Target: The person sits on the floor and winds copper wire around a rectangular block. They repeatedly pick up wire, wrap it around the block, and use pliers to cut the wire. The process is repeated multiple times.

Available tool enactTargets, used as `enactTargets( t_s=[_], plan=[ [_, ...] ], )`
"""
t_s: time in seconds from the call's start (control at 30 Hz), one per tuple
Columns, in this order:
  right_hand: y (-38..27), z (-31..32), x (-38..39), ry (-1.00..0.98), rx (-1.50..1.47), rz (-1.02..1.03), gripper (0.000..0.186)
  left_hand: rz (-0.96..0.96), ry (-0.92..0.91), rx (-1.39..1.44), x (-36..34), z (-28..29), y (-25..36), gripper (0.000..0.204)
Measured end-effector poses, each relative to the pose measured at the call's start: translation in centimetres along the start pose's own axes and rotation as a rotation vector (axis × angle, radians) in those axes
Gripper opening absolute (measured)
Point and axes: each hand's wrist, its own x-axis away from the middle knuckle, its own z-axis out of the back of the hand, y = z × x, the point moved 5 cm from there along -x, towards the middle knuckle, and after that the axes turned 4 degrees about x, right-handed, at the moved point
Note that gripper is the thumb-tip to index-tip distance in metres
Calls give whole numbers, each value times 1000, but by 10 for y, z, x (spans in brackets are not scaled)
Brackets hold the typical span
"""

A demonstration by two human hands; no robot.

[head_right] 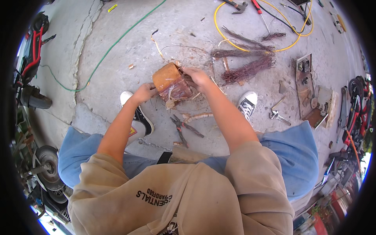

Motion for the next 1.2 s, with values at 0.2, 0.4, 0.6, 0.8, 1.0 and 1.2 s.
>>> enactTargets(
  t_s=[0.2,0.4,0.6,0.8,1.0,1.2],
  plan=[
    [3,4,0,-111,-202,84,41,-90,304,49,-40,-31,-54,31],
    [-14,-24,6,55,-55,41,33,-170,328,-5,-31,-39,-37,29],
    [-48,8,12,381,227,292,38,-13,160,-127,13,8,19,34],
    [-62,19,22,580,435,324,38,-158,525,-30,46,72,38,38],
    [-37,20,9,441,-162,388,34,-182,633,-168,65,11,91,42],
    [-27,3,5,306,-840,430,33,-268,686,-524,89,-32,132,71]
  ],
)
